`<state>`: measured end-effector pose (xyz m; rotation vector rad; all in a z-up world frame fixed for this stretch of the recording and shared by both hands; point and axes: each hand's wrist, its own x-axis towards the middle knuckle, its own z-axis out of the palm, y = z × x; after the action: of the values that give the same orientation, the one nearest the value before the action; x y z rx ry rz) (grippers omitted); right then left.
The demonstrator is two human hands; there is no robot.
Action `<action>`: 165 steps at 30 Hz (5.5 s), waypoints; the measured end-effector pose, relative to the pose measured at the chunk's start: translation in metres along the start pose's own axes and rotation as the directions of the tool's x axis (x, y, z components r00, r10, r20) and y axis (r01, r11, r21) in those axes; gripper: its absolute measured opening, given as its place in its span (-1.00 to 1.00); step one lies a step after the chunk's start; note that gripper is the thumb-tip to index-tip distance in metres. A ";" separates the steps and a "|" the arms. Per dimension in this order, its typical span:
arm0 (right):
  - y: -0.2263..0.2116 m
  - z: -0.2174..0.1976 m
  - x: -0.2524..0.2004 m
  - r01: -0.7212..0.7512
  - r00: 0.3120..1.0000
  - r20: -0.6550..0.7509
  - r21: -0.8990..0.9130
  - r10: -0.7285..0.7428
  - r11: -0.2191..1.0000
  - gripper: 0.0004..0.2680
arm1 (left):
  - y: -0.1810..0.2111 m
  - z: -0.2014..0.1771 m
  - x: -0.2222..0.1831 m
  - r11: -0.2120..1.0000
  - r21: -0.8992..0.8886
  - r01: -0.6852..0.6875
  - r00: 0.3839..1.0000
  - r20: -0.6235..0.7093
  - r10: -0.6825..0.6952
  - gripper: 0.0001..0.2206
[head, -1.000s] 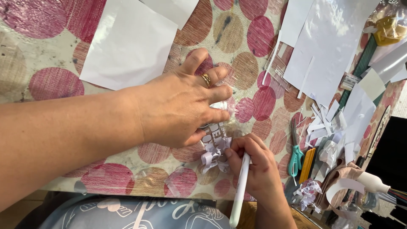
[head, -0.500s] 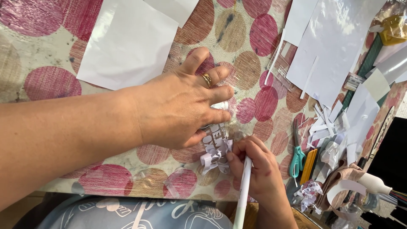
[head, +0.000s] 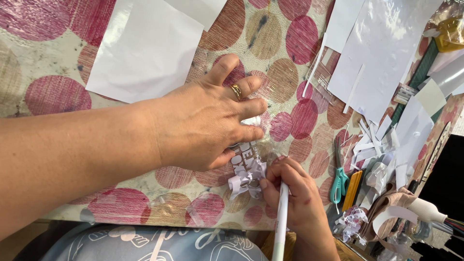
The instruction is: Weeding excess material from a cut vinyl design using a weeding tool
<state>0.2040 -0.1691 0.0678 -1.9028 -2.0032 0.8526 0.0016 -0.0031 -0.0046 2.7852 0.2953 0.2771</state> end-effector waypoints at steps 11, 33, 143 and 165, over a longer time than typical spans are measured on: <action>0.003 -0.005 -0.010 -0.026 1.000 0.011 -0.016 0.026 1.000 -0.86 | 0.000 -0.002 0.002 0.997 -0.083 0.003 0.994 0.105 0.006 -0.40; 0.004 -0.007 -0.026 -0.119 0.991 0.053 -0.030 0.120 0.992 -0.90 | 0.000 0.006 -0.005 0.999 -0.030 -0.025 0.989 -0.148 0.020 -0.44; 0.007 0.037 -0.041 0.297 0.929 -0.119 -0.328 -0.351 0.897 -0.67 | 0.006 -0.006 -0.001 0.993 0.112 -0.041 0.977 0.211 0.017 -0.30; 0.018 0.030 -0.050 0.314 0.926 -0.141 -0.229 -0.350 0.921 -0.79 | 0.005 -0.009 0.001 0.999 0.006 0.052 0.976 0.210 -0.052 -0.29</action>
<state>0.2083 -0.2249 0.0440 -1.5922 -2.2783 0.3861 0.0018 -0.0050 0.0061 2.7719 0.3152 -0.0315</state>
